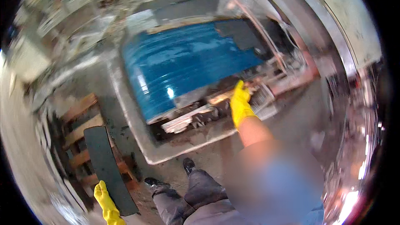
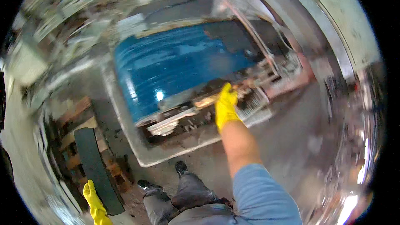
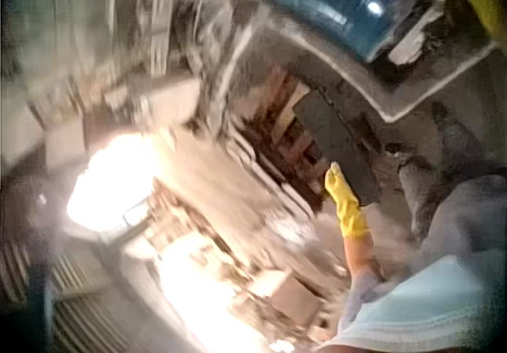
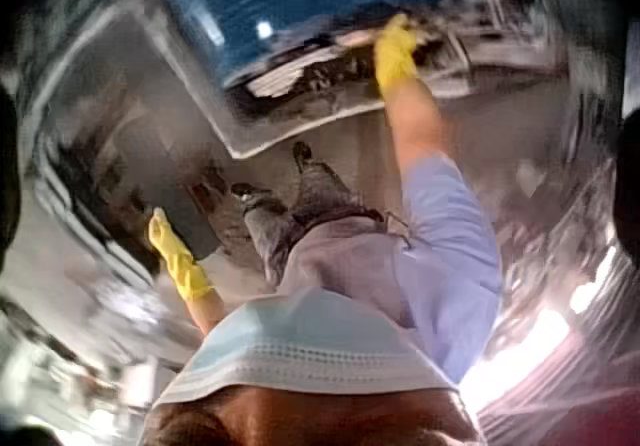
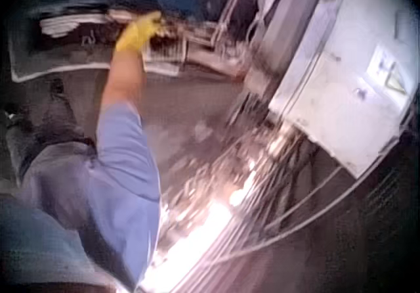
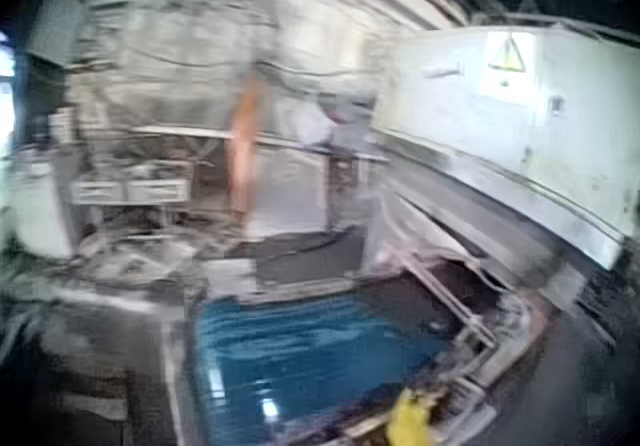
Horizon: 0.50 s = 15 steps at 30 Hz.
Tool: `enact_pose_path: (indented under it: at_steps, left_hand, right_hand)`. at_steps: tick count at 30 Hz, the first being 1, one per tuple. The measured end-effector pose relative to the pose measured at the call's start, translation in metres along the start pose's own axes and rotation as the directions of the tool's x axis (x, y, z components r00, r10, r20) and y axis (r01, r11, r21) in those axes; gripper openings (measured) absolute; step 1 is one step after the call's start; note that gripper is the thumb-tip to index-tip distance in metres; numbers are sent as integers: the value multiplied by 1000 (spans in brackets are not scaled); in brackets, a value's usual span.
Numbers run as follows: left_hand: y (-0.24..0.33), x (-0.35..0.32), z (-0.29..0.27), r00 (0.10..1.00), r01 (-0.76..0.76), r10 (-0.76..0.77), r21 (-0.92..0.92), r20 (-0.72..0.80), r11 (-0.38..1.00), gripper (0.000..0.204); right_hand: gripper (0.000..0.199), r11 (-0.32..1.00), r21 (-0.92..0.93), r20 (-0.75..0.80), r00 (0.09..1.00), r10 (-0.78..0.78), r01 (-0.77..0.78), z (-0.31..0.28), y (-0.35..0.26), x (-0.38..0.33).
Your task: The person picks up rectangular tiles from a pallet, places them on a blue barrel, and then moves them to a conveyor belt. They repeat this process, handling the tiles one at a time and occasionally using a caliper to measure them.
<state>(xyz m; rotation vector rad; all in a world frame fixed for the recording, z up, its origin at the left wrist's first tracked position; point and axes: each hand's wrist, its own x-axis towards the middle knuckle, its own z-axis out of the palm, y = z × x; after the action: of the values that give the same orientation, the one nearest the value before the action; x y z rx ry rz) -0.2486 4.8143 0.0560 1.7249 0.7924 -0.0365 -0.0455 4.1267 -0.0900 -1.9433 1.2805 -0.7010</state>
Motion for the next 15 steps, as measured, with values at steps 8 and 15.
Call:
enact_pose_path:
  at_steps: [8, 15]
  left_hand:
    - [149, 104, 283, 821, -385, 177, 298, 542, 873, 24]
    - [210, 126, 511, 513, -685, 166, 285, 842, 670, 35]
  right_hand:
    - [65, 853, -74, -548, 736, 398, -517, 35, -36, 12]
    - [81, 876, -168, -578, 765, 285, -453, 50, -27, 8]
